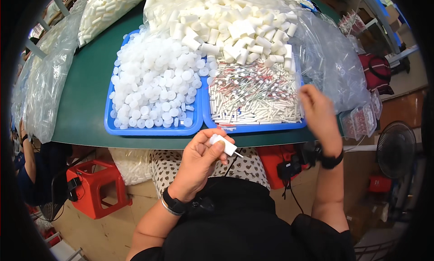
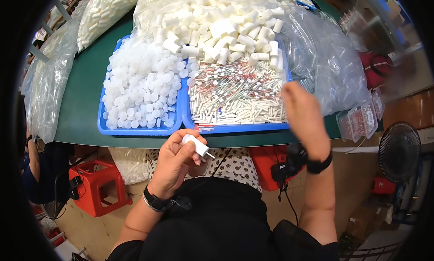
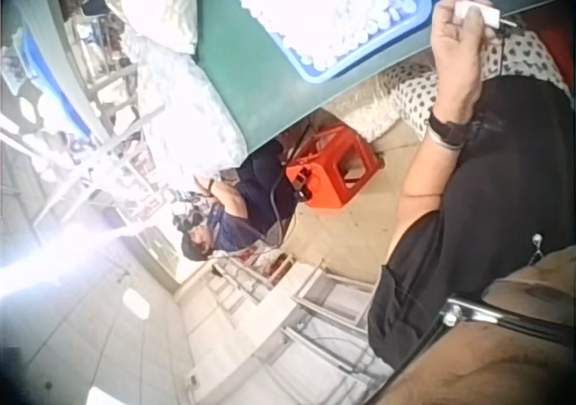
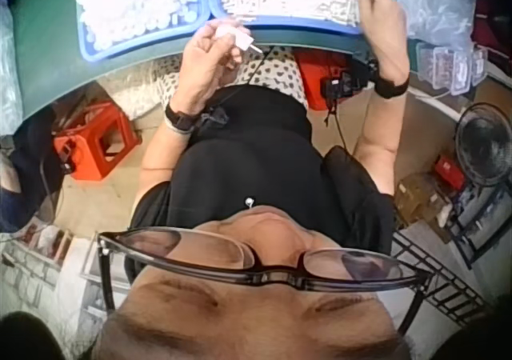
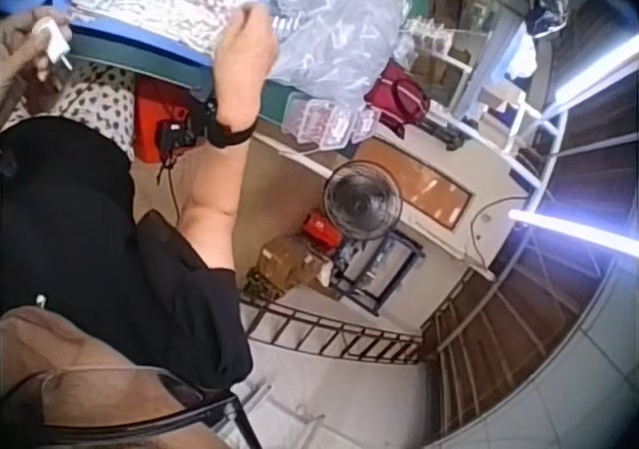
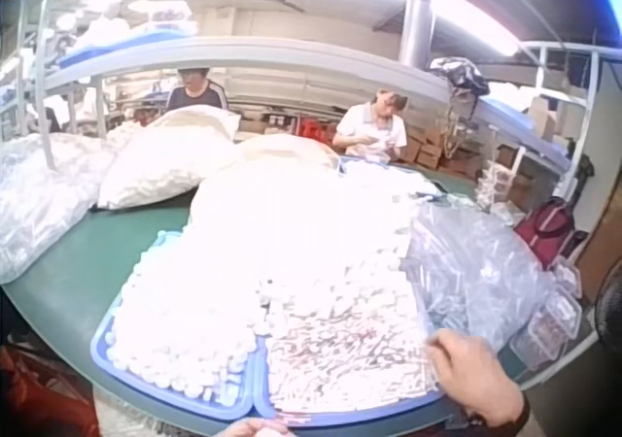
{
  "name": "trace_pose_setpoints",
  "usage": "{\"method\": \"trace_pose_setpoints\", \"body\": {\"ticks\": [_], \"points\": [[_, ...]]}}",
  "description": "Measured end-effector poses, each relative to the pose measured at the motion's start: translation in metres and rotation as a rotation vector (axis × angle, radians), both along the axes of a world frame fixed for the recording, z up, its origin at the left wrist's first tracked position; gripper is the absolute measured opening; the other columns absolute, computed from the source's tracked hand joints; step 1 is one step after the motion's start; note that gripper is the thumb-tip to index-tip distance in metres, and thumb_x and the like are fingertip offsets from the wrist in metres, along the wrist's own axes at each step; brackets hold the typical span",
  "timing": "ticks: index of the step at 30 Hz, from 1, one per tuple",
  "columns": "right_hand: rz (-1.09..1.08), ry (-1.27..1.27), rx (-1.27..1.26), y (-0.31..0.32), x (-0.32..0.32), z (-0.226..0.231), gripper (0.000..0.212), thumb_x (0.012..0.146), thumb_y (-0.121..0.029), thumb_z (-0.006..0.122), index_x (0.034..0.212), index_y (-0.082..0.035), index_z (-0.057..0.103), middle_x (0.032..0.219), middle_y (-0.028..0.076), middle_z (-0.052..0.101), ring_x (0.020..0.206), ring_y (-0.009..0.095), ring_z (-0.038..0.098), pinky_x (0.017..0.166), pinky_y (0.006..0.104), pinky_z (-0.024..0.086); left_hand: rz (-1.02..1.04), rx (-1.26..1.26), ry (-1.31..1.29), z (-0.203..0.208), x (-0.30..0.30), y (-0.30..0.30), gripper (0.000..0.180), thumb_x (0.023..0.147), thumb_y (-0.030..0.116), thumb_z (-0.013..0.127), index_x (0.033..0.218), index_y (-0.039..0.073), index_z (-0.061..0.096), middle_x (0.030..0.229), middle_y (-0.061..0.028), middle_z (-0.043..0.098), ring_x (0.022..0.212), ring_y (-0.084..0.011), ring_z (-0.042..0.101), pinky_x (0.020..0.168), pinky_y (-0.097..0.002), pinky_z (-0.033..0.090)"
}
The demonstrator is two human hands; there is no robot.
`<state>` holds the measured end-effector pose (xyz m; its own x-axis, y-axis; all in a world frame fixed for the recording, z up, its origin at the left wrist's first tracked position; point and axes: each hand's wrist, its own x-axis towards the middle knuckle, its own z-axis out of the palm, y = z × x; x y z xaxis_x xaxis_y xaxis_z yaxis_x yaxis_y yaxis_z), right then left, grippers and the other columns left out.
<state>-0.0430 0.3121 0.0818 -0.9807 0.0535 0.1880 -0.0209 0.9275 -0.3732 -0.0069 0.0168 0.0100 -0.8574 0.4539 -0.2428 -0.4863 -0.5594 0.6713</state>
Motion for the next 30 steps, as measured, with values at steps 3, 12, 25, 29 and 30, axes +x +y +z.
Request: {"method": "trace_pose_setpoints", "body": {"ticks": [3, 12, 25, 29, 30], "points": [[-0.214, -0.135, 0.544, 0.070, -0.011, -0.018, 0.018, 0.086, -0.014, 0.065, 0.098, -0.001, 0.063, 0.090, 0.022, 0.067, 0.087, 0.043, 0.063, 0.075, 0.0448, 0.050, -0.057, 0.059, -0.016, 0.002, 0.003, 0.002, 0.018, 0.100, 0.016, 0.054, 0.114, 0.009, 0.044, 0.105, -0.0153, 0.064, 0.073, -0.0096, 0.058, 0.068, -0.0233, 0.051], [-0.220, -0.226, 0.615, 0.093, -0.019, -0.052, 0.022, 0.078, -0.017, 0.068, 0.087, 0.001, 0.059, 0.089, 0.023, 0.066, 0.086, 0.043, 0.064, 0.075, 0.0521, 0.049, -0.179, -0.038, 0.025, 0.004, 0.005, -0.005, 0.028, 0.101, 0.016, 0.055, 0.126, 0.004, 0.052, 0.101, -0.0032, 0.058, 0.080, -0.0075, 0.056, 0.073, -0.0235, 0.049], [-0.117, 0.171, 0.055, 0.017, 0.001, 0.002, 0.027, 0.087, -0.006, 0.060, 0.113, 0.001, 0.058, 0.103, 0.018, 0.060, 0.091, 0.030, 0.062, 0.075, 0.0367, 0.051, -0.084, 0.028, -0.123, 0.002, -0.001, -0.018, 0.025, 0.100, 0.028, 0.056, 0.103, 0.004, 0.059, 0.075, -0.0012, 0.057, 0.064, -0.0069, 0.050, 0.056, -0.0219, 0.038], [0.432, -0.107, -0.308, -0.073, 0.037, 0.015, 0.028, 0.082, 0.003, 0.065, 0.109, -0.001, 0.060, 0.098, 0.014, 0.062, 0.082, 0.025, 0.062, 0.070, 0.0335, 0.051, -0.051, 0.048, -0.167, 0.003, -0.001, -0.012, 0.024, 0.100, 0.027, 0.056, 0.103, 0.004, 0.059, 0.074, -0.0012, 0.056, 0.064, -0.0069, 0.049, 0.055, -0.0221, 0.037], [0.532, -0.083, -0.274, -0.083, 0.038, 0.010, 0.027, 0.081, 0.002, 0.066, 0.108, 0.000, 0.061, 0.097, 0.014, 0.062, 0.081, 0.027, 0.063, 0.069, 0.0345, 0.051, -0.050, 0.033, -0.147, 0.005, -0.001, -0.010, 0.023, 0.100, 0.027, 0.056, 0.103, 0.004, 0.058, 0.074, -0.0011, 0.056, 0.064, -0.0068, 0.050, 0.055, -0.0220, 0.037]]}}
